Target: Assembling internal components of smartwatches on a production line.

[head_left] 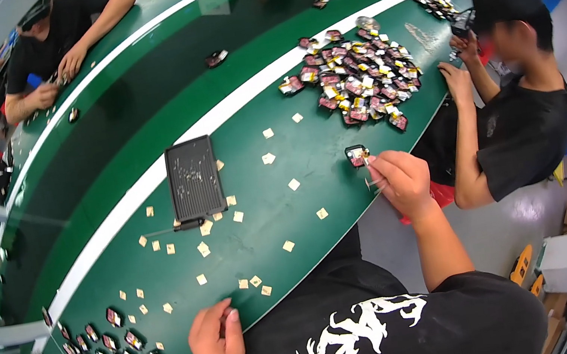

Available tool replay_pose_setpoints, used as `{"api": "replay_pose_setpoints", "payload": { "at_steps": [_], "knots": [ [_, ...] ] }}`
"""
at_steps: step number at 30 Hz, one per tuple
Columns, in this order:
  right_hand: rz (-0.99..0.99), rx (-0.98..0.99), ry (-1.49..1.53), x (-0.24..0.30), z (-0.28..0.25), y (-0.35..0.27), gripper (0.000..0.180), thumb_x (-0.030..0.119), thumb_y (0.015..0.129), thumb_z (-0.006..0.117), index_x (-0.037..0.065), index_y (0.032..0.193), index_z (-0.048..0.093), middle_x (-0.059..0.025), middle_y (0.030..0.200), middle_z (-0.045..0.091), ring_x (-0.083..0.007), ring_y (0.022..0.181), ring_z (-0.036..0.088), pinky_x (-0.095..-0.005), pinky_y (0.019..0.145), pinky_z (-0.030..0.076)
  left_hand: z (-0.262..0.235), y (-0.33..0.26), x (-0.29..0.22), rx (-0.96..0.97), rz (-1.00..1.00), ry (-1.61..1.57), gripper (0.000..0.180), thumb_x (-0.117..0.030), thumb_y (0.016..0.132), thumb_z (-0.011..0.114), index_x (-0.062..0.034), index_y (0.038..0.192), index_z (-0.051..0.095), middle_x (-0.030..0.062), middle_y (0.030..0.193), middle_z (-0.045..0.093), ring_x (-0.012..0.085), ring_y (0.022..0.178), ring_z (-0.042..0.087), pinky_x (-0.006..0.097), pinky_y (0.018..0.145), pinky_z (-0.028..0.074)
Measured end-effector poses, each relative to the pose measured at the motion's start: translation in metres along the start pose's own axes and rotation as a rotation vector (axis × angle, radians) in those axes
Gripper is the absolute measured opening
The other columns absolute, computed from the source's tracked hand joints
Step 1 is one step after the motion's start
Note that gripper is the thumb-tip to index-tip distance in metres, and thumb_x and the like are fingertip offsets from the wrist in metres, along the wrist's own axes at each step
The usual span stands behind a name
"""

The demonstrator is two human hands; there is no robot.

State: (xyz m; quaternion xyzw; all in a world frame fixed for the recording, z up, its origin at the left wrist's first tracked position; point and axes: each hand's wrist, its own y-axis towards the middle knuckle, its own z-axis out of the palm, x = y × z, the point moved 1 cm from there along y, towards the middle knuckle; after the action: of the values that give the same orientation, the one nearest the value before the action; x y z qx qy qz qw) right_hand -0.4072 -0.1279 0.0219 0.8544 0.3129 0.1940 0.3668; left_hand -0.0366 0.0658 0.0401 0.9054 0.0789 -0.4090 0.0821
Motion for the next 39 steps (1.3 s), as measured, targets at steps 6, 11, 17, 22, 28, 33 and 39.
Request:
{"api": "replay_pose_setpoints", "payload": {
  "at_steps": [6, 11, 17, 22, 28, 33, 39],
  "knots": [
    [-0.158, 0.02, 0.395, 0.069, 0.014, 0.029, 0.023, 0.002, 0.074, 0.081, 0.002, 0.096, 0.073, -0.007, 0.086, 0.069, -0.0171, 0.055, 0.058, -0.0297, 0.048, 0.045, 0.044, 0.042, -0.014, 0.451, -0.407, -1.163, 0.049, -0.027, 0.107, 0.052, -0.0001, 0.148, 0.046, 0.0179, 0.126, 0.067, 0.0169, 0.087, 0.065, 0.025, 0.066, 0.052],
    [-0.318, 0.179, 0.707, 0.115, 0.05, 0.039, 0.027, 0.006, 0.07, 0.081, 0.005, 0.096, 0.073, -0.0041, 0.09, 0.07, -0.0132, 0.054, 0.054, -0.0284, 0.047, 0.043, 0.054, 0.051, -0.012, 0.393, -0.483, -1.271, 0.042, -0.014, 0.106, 0.052, -0.0005, 0.146, 0.048, 0.0157, 0.13, 0.065, 0.0143, 0.094, 0.064, 0.023, 0.07, 0.052],
    [0.216, 0.528, 0.984, 0.136, 0.062, 0.048, 0.02, 0.012, 0.087, 0.08, 0.0, 0.101, 0.072, -0.0098, 0.088, 0.069, -0.0213, 0.061, 0.058, -0.0329, 0.057, 0.048, 0.052, 0.034, -0.005, 0.051, -0.298, -1.077, 0.041, 0.007, 0.1, 0.057, 0.0023, 0.14, 0.05, 0.0101, 0.12, 0.065, 0.0136, 0.105, 0.064, 0.027, 0.09, 0.055],
    [0.438, 0.722, 0.986, 0.137, 0.064, 0.049, 0.028, 0.015, 0.093, 0.076, -0.001, 0.075, 0.063, -0.0072, 0.065, 0.057, -0.016, 0.055, 0.049, -0.0314, 0.052, 0.038, 0.049, 0.031, 0.0, 0.062, -0.337, -0.969, 0.041, 0.009, 0.098, 0.059, 0.0033, 0.138, 0.052, 0.0098, 0.121, 0.064, 0.015, 0.11, 0.065, 0.03, 0.095, 0.054],
    [0.637, 0.895, 1.006, 0.143, 0.07, 0.04, 0.042, 0.022, 0.1, 0.069, -0.001, 0.067, 0.055, -0.0027, 0.058, 0.05, -0.0105, 0.054, 0.043, -0.0313, 0.05, 0.034, 0.039, 0.036, 0.001, 0.091, -0.4, -0.967, 0.03, 0.004, 0.1, 0.06, 0.0039, 0.13, 0.058, 0.0106, 0.116, 0.068, 0.0154, 0.107, 0.066, 0.031, 0.096, 0.054],
    [0.827, 1.055, 1.301, 0.154, 0.064, 0.04, 0.023, 0.02, 0.107, 0.055, 0.001, 0.105, 0.068, -0.0006, 0.076, 0.064, -0.0077, 0.066, 0.053, -0.0242, 0.057, 0.042, 0.035, 0.028, 0.011, 0.109, -0.437, -1.074, 0.024, -0.003, 0.105, 0.056, 0.0023, 0.128, 0.06, 0.0105, 0.111, 0.071, 0.0189, 0.106, 0.068, 0.033, 0.096, 0.055],
    [0.986, 1.081, 1.406, 0.178, 0.05, 0.044, 0.014, 0.013, 0.105, 0.059, 0.003, 0.113, 0.053, -0.004, 0.084, 0.071, -0.0044, 0.062, 0.056, -0.0215, 0.053, 0.044, 0.024, 0.028, 0.014, 0.134, -0.553, -1.412, 0.031, -0.001, 0.105, 0.048, -0.0029, 0.135, 0.055, 0.0174, 0.13, 0.065, 0.0269, 0.114, 0.069, 0.036, 0.097, 0.055]
  ]
}}
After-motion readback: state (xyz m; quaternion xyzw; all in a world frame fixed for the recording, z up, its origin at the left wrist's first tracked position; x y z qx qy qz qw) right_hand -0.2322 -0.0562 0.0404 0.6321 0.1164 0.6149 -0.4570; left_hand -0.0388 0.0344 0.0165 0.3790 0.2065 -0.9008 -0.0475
